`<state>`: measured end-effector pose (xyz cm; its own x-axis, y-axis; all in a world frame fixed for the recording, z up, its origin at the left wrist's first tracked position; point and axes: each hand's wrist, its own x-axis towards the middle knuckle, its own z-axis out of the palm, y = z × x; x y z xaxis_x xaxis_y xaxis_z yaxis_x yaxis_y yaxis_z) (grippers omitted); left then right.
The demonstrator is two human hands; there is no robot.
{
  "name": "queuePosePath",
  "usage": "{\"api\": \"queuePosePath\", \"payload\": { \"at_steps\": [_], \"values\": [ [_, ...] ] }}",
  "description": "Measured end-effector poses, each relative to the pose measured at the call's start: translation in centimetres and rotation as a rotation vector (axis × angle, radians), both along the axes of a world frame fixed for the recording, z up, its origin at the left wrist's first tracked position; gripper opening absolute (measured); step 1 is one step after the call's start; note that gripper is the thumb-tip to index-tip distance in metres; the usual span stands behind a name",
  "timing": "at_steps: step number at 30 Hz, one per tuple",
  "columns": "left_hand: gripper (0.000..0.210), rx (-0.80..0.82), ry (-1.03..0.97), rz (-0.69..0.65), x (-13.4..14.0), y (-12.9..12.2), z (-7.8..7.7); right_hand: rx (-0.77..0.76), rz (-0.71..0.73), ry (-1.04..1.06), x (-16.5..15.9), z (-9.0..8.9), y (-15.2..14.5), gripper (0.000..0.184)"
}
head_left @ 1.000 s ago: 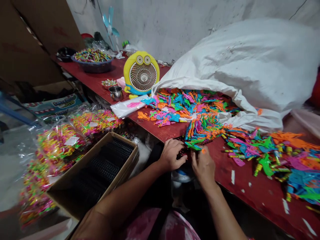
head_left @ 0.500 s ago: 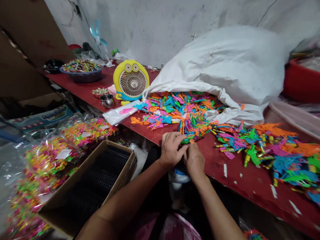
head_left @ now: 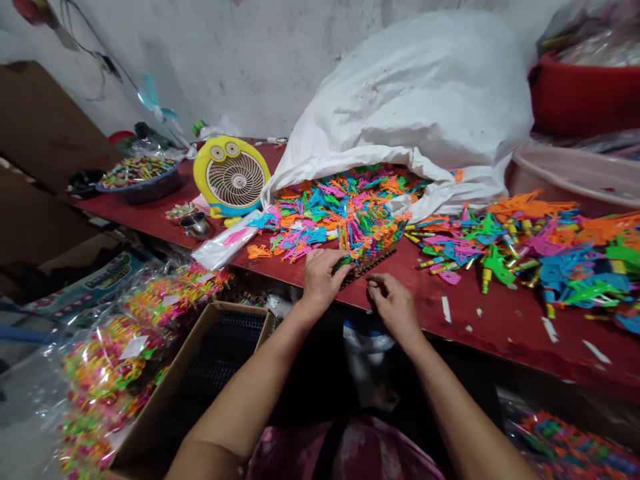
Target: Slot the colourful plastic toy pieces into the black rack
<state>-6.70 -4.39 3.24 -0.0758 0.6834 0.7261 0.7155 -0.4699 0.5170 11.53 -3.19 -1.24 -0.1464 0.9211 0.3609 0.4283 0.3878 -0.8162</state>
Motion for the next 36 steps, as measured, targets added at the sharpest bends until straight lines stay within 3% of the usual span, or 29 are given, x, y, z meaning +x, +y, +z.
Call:
{"api": "queuePosePath", "payload": {
  "at_steps": [7, 16, 26, 36],
  "values": [
    [0.017, 0.01, -0.098, 0.031, 0.3, 0.2, -0.7, 0.034, 0.001, -0.012, -0.2, -0.2, 0.0, 0.019],
    [0.018, 0.011, 0.134, 0.073, 0.1, 0.6, -0.2, 0.038, 0.003, -0.024, -0.3, -0.5, 0.2, 0.019],
    [0.018, 0.031, 0.032, 0.064, 0.3, 0.9, -0.9, 0.032, -0.039, -0.102, -1.4, 0.2, 0.7, 0.022],
    [0.021, -0.084, -0.233, -0.097, 0.1, 2.0, -1.6, 0.123, -0.178, -0.274, -3.6, 0.6, 1.6, 0.023]
  ]
}}
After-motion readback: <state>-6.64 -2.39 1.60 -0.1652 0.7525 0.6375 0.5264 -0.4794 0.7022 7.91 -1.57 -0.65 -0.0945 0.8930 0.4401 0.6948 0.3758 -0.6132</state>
